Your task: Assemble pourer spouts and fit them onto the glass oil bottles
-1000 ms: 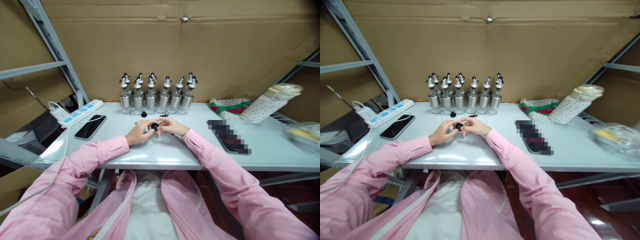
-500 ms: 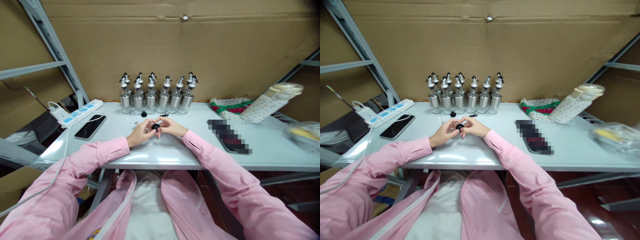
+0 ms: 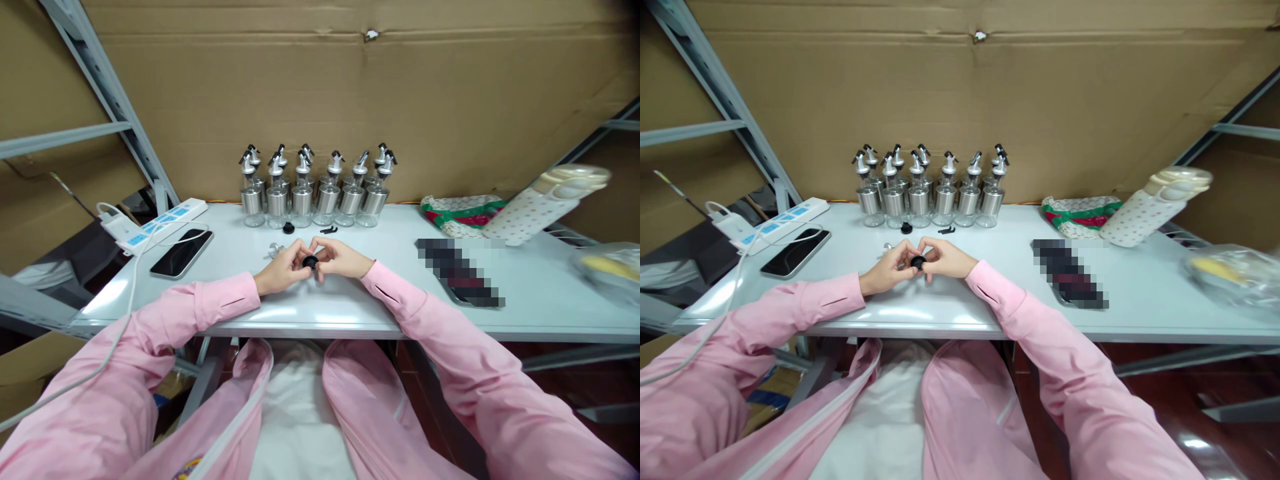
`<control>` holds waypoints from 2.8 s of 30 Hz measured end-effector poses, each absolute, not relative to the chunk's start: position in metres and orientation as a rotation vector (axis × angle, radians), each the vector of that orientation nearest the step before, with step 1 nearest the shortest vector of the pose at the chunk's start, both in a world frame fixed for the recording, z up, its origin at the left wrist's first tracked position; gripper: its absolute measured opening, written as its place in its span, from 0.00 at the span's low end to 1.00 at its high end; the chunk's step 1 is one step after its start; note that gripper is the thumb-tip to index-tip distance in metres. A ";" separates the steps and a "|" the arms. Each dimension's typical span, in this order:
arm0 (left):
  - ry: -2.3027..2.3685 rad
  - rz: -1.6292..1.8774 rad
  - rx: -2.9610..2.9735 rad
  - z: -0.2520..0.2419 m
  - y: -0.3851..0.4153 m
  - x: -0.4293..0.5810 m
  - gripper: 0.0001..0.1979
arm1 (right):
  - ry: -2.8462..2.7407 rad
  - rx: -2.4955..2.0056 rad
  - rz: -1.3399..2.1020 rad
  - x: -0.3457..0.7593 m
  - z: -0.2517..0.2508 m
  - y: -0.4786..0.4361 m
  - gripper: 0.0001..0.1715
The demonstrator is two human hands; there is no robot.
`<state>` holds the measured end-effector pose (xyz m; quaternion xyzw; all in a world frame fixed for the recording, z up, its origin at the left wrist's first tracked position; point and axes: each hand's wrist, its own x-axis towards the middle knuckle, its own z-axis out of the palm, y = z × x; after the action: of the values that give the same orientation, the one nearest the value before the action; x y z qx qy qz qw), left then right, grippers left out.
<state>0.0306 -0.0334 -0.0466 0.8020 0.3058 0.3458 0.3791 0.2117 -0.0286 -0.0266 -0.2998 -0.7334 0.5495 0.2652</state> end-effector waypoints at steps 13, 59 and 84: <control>0.776 0.844 2.083 -0.043 -0.037 0.032 0.11 | -2.022 -0.901 1.437 0.211 -0.027 -0.030 0.14; 0.639 0.902 2.597 -0.047 -0.025 0.025 0.12 | -1.866 -0.953 0.801 0.222 -0.026 -0.011 0.13; 0.715 0.889 2.624 -0.041 -0.029 0.026 0.07 | -2.227 -1.576 -0.009 0.266 -0.049 0.030 0.10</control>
<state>0.0260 -0.0295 -0.0414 0.9080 0.2473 0.3078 0.1399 0.2659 0.0300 -0.0489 -0.5653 -0.7990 -0.0031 0.2051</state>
